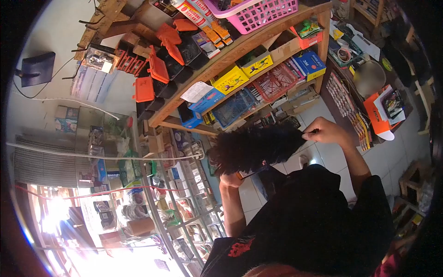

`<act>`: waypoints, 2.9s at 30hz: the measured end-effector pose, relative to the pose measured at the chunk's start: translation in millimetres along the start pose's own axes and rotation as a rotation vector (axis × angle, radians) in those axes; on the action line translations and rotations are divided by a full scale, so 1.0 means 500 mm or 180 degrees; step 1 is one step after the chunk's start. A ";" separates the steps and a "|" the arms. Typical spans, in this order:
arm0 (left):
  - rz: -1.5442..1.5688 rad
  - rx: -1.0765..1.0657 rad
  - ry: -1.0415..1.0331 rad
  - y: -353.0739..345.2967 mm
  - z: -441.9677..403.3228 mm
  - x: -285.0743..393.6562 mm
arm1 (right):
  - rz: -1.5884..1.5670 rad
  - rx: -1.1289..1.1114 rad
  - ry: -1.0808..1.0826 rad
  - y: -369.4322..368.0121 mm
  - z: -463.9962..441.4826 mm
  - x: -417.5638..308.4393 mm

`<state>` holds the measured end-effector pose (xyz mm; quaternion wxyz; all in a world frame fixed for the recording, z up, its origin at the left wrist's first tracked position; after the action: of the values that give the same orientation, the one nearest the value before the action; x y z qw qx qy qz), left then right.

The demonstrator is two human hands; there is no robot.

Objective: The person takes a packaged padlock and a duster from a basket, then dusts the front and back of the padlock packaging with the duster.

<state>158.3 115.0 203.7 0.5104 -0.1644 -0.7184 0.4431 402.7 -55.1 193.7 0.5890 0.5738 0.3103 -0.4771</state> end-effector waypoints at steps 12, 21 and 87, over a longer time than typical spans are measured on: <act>-0.0430 0.0118 -0.0414 0.006 0.027 0.016 | -0.0049 -0.0165 -0.0129 -0.053 -0.011 -0.045; 0.0517 0.0399 0.0696 -0.022 0.001 -0.092 | 0.0824 -0.0128 0.0168 -0.079 -0.030 -0.077; -0.0381 0.1866 -0.0088 0.008 -0.018 0.013 | -0.0651 0.0317 0.0002 -0.169 -0.024 0.042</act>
<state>162.5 126.0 205.0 0.5516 0.0387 -0.5750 0.6029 334.6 -37.9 140.6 0.5079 0.5678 0.3433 -0.5493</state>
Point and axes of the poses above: each hand's wrist, its own z-axis away from the middle knuckle, its own y-axis out of the back of the hand, x = y × z, the point moved 10 cm from there along -z, towards the middle knuckle
